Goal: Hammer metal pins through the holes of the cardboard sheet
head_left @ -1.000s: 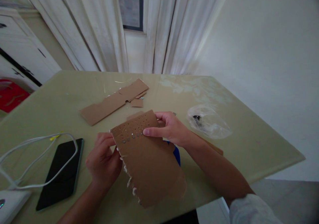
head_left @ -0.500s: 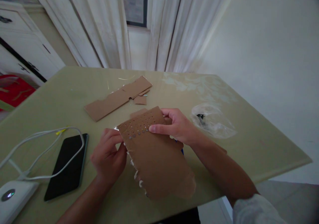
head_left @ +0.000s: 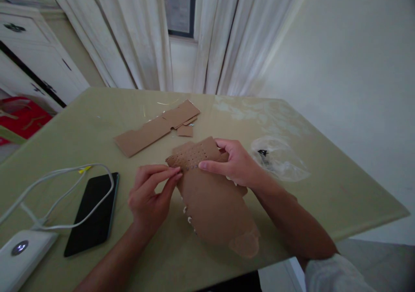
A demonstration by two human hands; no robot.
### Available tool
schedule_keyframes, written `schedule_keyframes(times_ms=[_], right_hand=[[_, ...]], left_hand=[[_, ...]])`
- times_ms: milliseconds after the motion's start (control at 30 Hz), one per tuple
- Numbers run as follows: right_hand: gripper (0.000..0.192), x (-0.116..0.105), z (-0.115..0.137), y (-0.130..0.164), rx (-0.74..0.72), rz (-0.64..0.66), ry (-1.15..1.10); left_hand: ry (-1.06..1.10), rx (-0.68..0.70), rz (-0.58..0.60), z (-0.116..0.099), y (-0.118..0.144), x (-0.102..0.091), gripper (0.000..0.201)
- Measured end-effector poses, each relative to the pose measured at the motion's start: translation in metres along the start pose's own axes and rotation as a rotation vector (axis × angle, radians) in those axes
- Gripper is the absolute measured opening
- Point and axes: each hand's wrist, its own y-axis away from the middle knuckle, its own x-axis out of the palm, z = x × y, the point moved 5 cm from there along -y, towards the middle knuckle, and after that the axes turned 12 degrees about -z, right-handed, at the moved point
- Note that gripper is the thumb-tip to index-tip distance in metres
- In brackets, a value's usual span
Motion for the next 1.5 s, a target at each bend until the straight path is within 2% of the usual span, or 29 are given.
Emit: schedule_keyframes(times_ms=[100,333,433,533,600,667,767,867,967,1267,1400,1500], right_hand=[[0.046,0.004,0.000,0.002,-0.004,0.016,0.000],[0.041,0.004,0.005,0.007,-0.078,0.033,0.105],[0.036,-0.001,0.007,0.005,-0.144,-0.050,0.234],[0.040,-0.003,0.004,0.001,-0.100,-0.040,0.178],[0.043,-0.006,0.003,-0.002,-0.058,-0.018,0.078],[0.043,-0.013,0.005,-0.003,-0.043,-0.049,0.008],[0.042,-0.029,0.013,-0.004,-0.056,-0.150,-0.035],[0.042,-0.042,0.021,-0.003,-0.081,-0.234,-0.047],[0.044,-0.044,0.022,-0.003,-0.072,-0.237,-0.062],[0.042,-0.030,0.018,0.000,-0.023,-0.100,-0.144],[0.044,-0.026,0.018,0.003,0.002,-0.051,-0.157],[0.045,-0.019,0.014,0.004,0.026,-0.006,-0.177]], left_hand=[[-0.015,0.013,0.002,0.000,-0.002,-0.001,0.009],[0.050,0.183,-0.050,-0.011,0.000,-0.013,0.015],[0.091,0.183,-0.096,-0.013,0.002,-0.020,0.012],[0.124,0.154,-0.175,-0.011,0.002,-0.023,0.014],[0.088,0.067,-0.214,-0.003,0.001,-0.020,0.013],[0.001,-0.127,-0.178,0.014,-0.001,-0.011,0.008],[-0.078,-0.453,0.025,0.044,0.003,0.006,0.024],[-0.090,-0.576,0.263,0.062,0.009,0.019,0.030],[-0.180,-0.556,0.381,0.071,0.013,0.023,0.029],[-0.308,-0.430,0.436,0.082,0.020,0.024,0.017],[-0.285,-0.349,0.404,0.073,0.014,0.025,0.018],[-0.153,-0.272,0.325,0.053,0.005,0.021,0.017]])
